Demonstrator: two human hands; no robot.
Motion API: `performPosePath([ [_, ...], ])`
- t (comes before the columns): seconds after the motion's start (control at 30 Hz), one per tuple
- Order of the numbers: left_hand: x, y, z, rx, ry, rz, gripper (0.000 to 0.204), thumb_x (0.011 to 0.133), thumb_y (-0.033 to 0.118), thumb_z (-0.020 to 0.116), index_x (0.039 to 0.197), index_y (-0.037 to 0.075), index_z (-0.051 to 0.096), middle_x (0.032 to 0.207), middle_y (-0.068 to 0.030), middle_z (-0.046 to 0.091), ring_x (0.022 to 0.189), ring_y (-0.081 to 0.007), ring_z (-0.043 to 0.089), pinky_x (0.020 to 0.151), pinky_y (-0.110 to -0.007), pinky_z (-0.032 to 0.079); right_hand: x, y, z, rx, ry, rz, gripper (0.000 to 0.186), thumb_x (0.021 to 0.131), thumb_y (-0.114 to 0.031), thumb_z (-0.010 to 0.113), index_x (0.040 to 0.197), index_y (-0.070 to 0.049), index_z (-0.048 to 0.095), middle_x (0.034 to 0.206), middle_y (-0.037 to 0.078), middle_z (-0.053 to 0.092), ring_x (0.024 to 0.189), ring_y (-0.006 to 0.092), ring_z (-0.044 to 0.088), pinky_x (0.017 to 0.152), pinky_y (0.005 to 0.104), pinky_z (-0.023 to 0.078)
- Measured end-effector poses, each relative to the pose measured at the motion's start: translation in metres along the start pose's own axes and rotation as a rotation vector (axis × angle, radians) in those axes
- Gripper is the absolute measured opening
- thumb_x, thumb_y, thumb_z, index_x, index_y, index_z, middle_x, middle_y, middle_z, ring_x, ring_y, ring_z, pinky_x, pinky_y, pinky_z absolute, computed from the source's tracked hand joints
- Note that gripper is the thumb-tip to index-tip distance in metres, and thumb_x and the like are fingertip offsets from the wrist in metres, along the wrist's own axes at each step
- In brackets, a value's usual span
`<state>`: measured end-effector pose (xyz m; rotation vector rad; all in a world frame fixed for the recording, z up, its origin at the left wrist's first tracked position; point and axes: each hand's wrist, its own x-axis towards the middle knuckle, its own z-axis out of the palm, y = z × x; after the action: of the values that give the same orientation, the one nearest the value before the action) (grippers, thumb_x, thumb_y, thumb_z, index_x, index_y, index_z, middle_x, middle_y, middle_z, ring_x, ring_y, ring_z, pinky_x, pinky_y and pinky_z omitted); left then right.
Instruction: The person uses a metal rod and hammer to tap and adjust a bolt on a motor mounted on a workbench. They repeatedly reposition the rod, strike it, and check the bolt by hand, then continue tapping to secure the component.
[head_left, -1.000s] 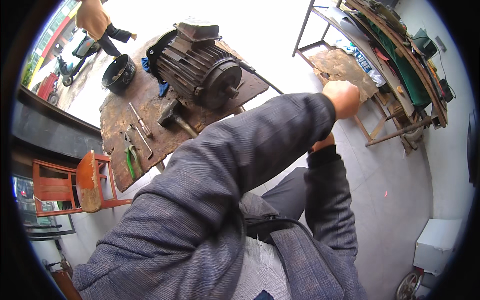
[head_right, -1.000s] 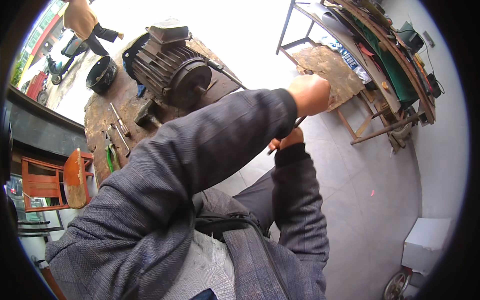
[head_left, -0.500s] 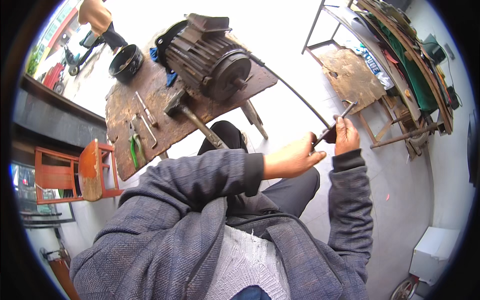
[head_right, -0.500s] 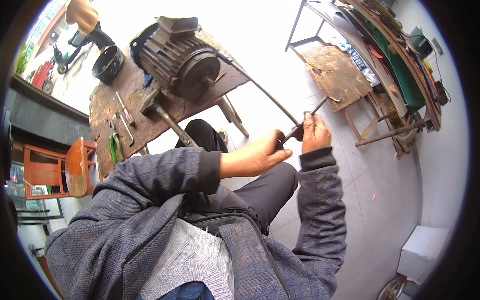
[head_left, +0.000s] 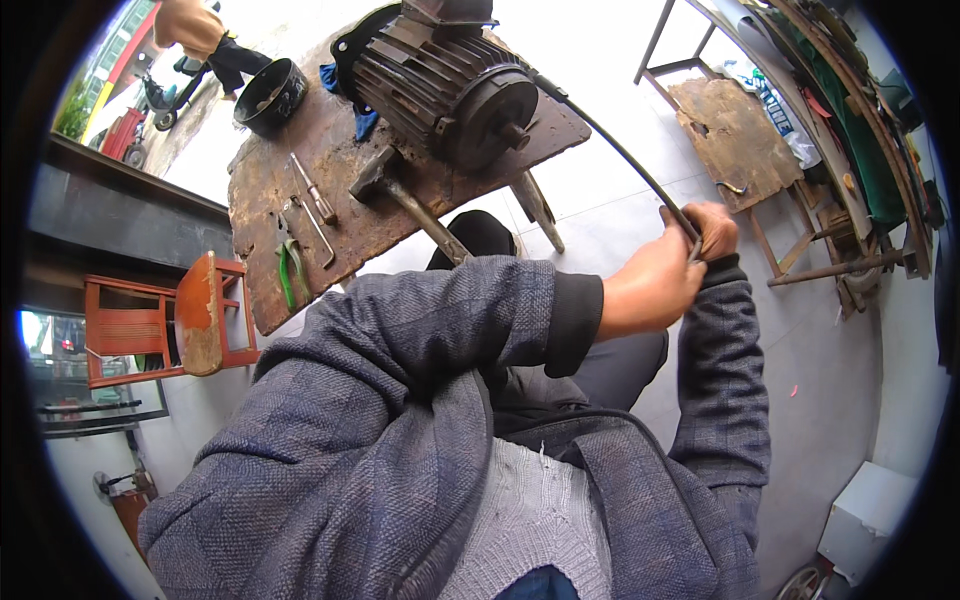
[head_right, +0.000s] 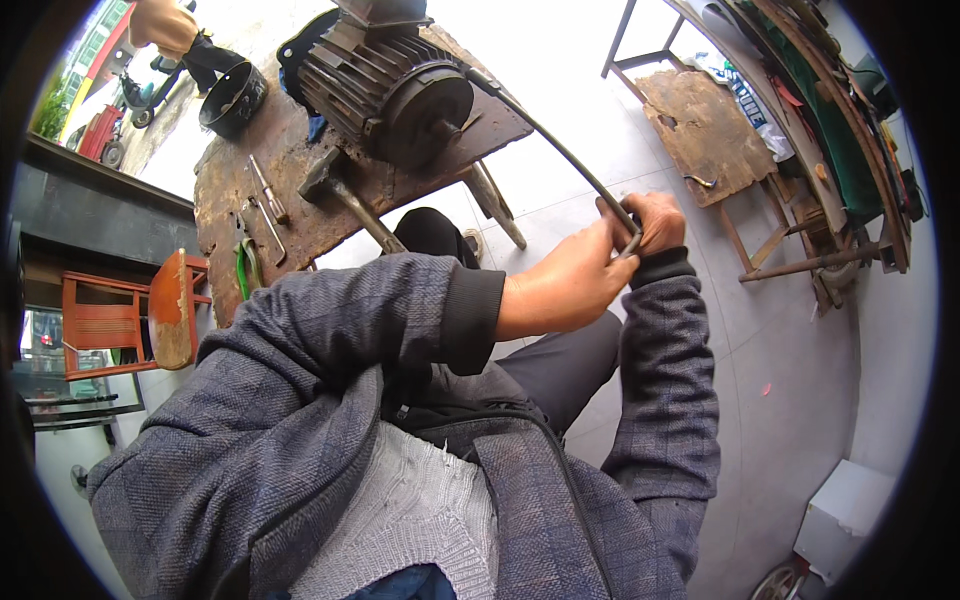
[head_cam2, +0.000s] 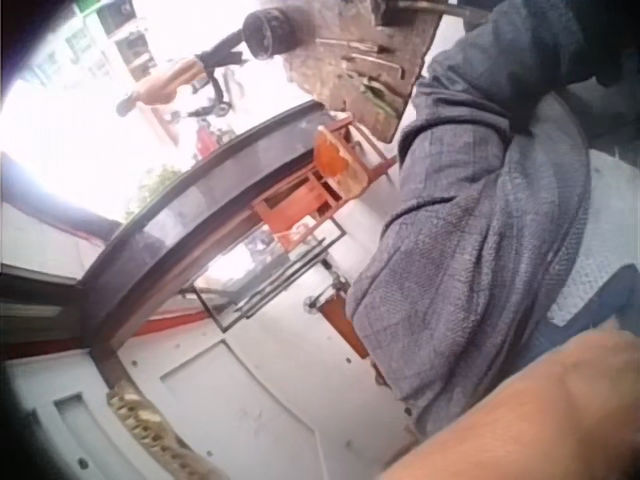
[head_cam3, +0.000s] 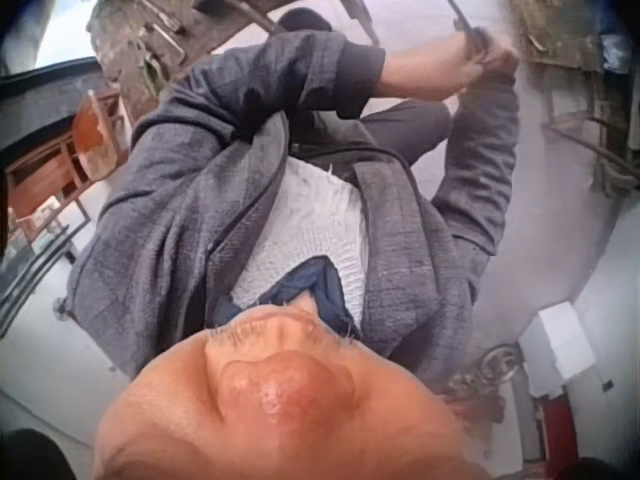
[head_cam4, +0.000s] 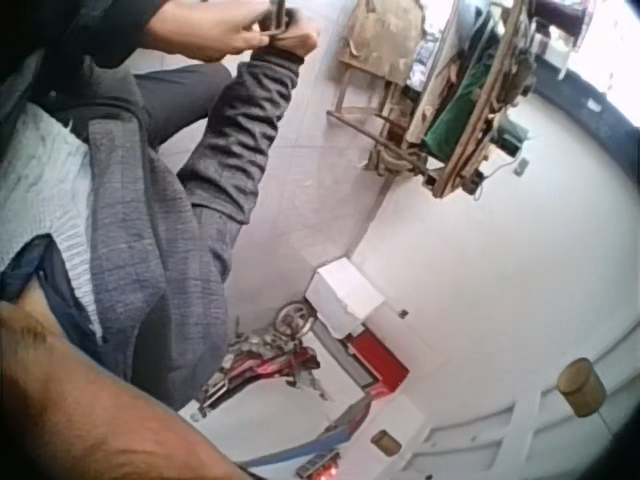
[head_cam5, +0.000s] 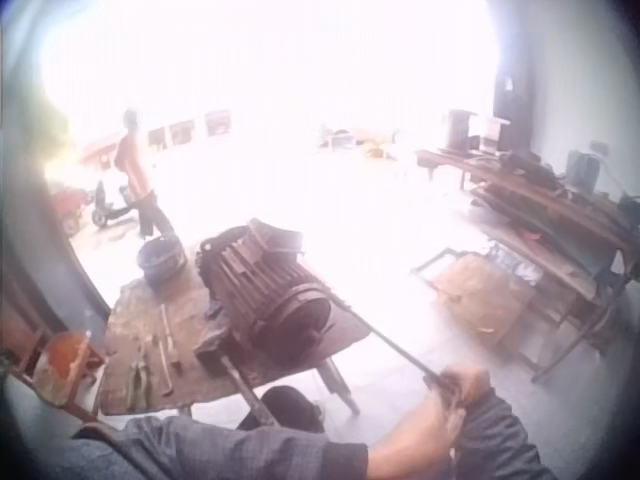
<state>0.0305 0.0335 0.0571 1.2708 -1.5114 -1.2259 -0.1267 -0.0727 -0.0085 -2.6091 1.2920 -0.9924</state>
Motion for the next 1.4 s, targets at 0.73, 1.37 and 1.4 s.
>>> performPosePath([
  [0.73,0.104,0.022,-0.315,1.389,-0.236,0.583,0.034,0.097,0.018,0.072,0.130,0.011,0.069,0.134,-0.0130,0.067,0.134,-0.0328,0.056,0.117,-0.043,0.042,-0.022,-0.050,0.036,1.030,0.207,0.750,0.041,0.110,-0.034,0.055,0.131,-0.001,0.064,0.063,-0.003,0.049,0.051,0.0086,0.049,0.048,0.0248,0.042],
  [1.37,0.128,0.044,-0.314,1.132,-0.319,0.545,0.014,0.102,0.009,0.064,0.112,0.002,0.070,0.110,-0.0141,0.073,0.099,-0.0284,0.070,0.092,-0.036,0.056,-0.044,-0.082,-0.057,1.001,0.165,0.695,0.028,0.109,-0.012,0.054,0.132,-0.001,0.067,0.094,0.014,0.077,0.069,0.0153,0.070,0.064,0.0269,0.054],
  [1.4,0.127,0.051,-0.323,1.166,-0.133,0.799,0.024,0.104,0.024,0.064,0.109,0.002,0.073,0.098,-0.0146,0.075,0.086,-0.0280,0.073,0.080,-0.034,0.058,-0.040,-0.084,-0.055,0.987,0.143,0.732,0.028,0.108,-0.011,0.054,0.132,-0.001,0.067,0.094,0.014,0.077,0.069,0.0152,0.070,0.065,0.0278,0.055],
])
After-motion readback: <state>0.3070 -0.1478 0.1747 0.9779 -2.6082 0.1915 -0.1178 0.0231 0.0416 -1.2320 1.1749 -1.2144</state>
